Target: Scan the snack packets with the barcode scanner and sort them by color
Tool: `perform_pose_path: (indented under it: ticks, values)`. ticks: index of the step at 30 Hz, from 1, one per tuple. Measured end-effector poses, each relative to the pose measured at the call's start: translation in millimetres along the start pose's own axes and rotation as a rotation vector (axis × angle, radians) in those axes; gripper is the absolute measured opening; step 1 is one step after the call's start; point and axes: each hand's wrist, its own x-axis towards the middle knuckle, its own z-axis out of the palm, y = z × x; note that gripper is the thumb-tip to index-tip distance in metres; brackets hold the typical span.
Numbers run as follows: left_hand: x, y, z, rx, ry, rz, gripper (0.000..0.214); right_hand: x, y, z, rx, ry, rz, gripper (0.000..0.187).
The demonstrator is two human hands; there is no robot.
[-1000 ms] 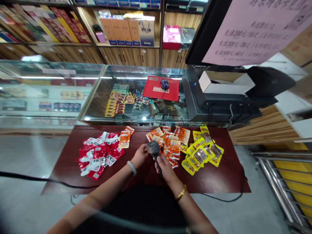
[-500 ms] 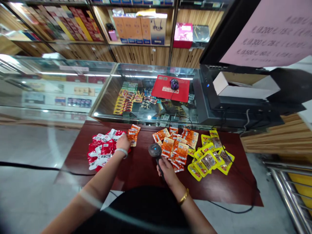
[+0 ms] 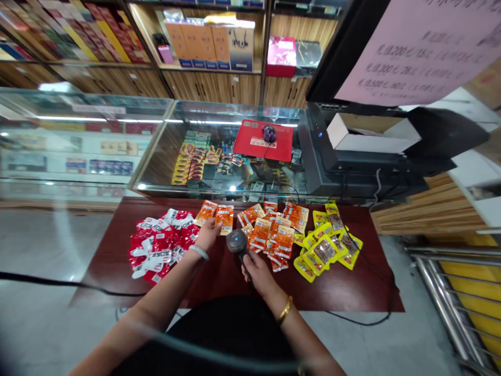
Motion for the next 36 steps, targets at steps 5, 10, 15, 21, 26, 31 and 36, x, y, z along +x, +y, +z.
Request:
perform_pose_path:
  ticks: [5, 10, 15, 21, 26, 31, 36]
  values:
    - [-3, 10, 13.7, -0.076, -0.035, 0.069, 0.020, -2, 1, -6, 0.027, 0.024, -0.005, 0.050]
    - [-3, 16, 37.2, -0.190, -0.105, 0.028, 0.030, -8, 2, -11, 0.031, 0.031, -0.004, 0.048]
    - [10, 27, 34.8, -0.019, -0.148, 0.095, 0.033, -11, 1, -11, 0.051, 0.077, 0.019, 0.048]
    - [35, 20, -37.3, 0.701, 0.225, -0.017, 0.055, -14, -1, -8, 0.072, 0.090, 0.049, 0.050]
    - [51, 9, -58.1, 0.775, 0.108, -0.123, 0.064, -16, -1, -6, 0.039, 0.099, 0.054, 0.050]
    - [53, 0, -42.8, 0.505, -0.117, -0.102, 0.024, -16, 1, -1, 0.037, 0.093, 0.034, 0.050]
    - [34, -3, -13.1, 0.156, -0.127, -0.049, 0.023, -17, 2, 6, 0.036, 0.099, 0.015, 0.054]
